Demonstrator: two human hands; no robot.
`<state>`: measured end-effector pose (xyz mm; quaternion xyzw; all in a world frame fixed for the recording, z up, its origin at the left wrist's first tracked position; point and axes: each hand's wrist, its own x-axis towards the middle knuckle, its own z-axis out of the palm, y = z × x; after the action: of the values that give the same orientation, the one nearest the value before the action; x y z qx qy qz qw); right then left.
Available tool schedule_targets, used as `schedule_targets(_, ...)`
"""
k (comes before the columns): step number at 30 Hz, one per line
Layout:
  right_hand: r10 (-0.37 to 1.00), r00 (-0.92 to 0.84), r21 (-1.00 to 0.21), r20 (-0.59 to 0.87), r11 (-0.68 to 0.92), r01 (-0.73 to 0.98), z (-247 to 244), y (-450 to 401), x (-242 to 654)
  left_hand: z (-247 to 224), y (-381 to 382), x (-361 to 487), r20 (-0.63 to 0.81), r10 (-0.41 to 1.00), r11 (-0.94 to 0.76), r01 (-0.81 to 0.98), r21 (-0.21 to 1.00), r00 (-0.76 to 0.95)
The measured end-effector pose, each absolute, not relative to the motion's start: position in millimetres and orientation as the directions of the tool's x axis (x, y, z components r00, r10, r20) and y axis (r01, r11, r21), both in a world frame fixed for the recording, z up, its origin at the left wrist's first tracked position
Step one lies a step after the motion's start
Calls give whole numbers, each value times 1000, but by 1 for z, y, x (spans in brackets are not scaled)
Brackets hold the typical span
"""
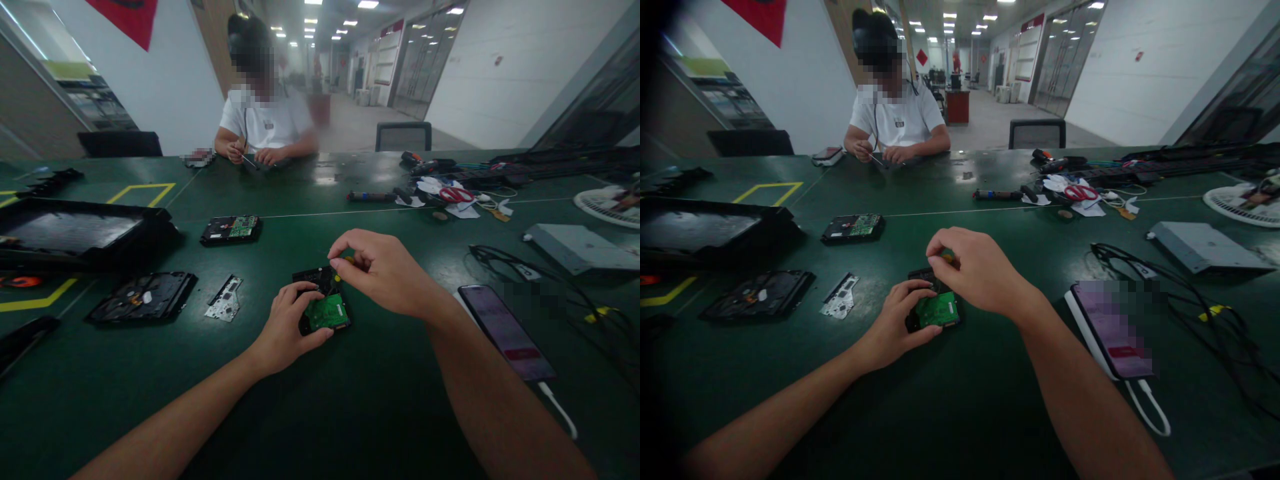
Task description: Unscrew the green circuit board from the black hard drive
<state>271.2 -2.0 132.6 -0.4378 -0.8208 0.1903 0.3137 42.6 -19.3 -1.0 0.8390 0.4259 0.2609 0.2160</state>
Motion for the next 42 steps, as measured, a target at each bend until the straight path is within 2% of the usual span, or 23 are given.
schedule_targets(3,831,-464,-625,308,544,560,134,-1,273,-3,-18,42,257,822,-553,603,575,508)
schedule_targets(9,858,-475,-768,197,436,469,135,1,281,-7,-17,41,272,817,-562,597,572,509)
schedule_targets(16,868,-428,-705,250,466,535,134,2,280,-4,-18,41,268,827,-547,596,588,495)
schedule_targets(21,905,-382,-753,185,381,537,131,2,277,-6,-17,40,267,828,-545,594,592,493)
schedule_targets(30,844,-523,-879,118,334,340,131,7,281,-6,-17,39,264,826,-546,591,594,497)
schedule_targets(36,843,-505,-804,185,425,415,131,7,282,-4,-18,40,271,827,-547,594,589,493)
schedule_targets(42,892,-425,-845,154,342,411,128,6,276,-3,-18,40,263,825,-548,594,589,501)
